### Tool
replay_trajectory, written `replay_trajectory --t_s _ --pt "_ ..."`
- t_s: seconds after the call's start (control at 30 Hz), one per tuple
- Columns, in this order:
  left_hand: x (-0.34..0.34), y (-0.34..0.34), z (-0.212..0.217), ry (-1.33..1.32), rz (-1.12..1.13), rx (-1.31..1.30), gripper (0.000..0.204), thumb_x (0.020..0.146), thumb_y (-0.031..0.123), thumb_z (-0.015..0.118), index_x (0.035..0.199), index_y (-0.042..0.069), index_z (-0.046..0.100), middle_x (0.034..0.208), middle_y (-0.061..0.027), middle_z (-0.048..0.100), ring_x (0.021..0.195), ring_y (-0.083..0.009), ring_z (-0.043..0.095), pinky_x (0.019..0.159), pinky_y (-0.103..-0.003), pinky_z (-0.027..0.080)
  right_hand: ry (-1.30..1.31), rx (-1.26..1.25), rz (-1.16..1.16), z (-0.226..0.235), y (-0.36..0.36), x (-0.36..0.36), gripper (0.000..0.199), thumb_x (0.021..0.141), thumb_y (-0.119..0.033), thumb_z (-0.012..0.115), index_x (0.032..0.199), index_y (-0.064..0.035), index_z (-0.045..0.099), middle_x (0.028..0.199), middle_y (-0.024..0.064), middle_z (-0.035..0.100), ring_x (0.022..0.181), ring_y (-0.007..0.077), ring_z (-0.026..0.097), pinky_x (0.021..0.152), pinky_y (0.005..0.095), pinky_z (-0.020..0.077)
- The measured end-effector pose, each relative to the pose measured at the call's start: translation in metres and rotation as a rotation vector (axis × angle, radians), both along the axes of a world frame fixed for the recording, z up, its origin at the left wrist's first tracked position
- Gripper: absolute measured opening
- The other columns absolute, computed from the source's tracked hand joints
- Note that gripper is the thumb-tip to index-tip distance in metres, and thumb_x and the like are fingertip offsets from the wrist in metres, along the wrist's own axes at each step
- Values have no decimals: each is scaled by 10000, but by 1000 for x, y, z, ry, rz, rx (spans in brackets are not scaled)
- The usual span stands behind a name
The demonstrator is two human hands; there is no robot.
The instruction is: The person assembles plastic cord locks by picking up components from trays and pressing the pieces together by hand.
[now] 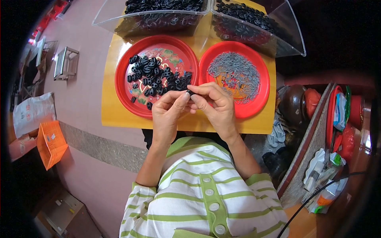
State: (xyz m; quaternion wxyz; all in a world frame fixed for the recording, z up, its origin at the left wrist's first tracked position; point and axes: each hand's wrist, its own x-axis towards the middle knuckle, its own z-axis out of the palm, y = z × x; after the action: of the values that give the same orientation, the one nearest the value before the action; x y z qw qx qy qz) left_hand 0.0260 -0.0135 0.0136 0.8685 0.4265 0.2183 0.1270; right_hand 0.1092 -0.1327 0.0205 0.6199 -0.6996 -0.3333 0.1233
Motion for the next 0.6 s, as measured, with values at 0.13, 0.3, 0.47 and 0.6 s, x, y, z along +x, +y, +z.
replay_trajectory --t_s 0.13,0.3,0.47,0.6 --pt "1 2 -5 -8 52 -88 115 871 88 599 940 -1 625 787 -49 639 705 -98 598 673 -213 481 39 -19 -29 12 5 -5 332 773 -32 672 1097 -24 599 892 75 566 783 142 594 666 245 492" --pt "2 -5 -2 -53 113 -196 102 870 87 596 932 14 631 797 -29 625 719 -71 561 676 -199 445 -244 -39 -135 6 7 -2 317 704 2 724 1008 -26 641 910 62 583 754 126 572 645 233 470" --pt "8 -11 9 -87 199 -77 166 885 71 571 1029 1 614 1004 -38 591 839 -65 552 742 -203 461 -98 -28 -60 8 0 4 329 692 7 733 1007 -17 639 894 46 576 751 99 561 638 214 460" --pt "2 -6 -1 -176 68 195 251 873 18 563 1122 4 594 987 -26 557 899 -55 524 771 -177 441 81 85 8 3 -3 5 258 727 -41 730 961 -13 626 853 32 562 716 73 537 592 214 453"
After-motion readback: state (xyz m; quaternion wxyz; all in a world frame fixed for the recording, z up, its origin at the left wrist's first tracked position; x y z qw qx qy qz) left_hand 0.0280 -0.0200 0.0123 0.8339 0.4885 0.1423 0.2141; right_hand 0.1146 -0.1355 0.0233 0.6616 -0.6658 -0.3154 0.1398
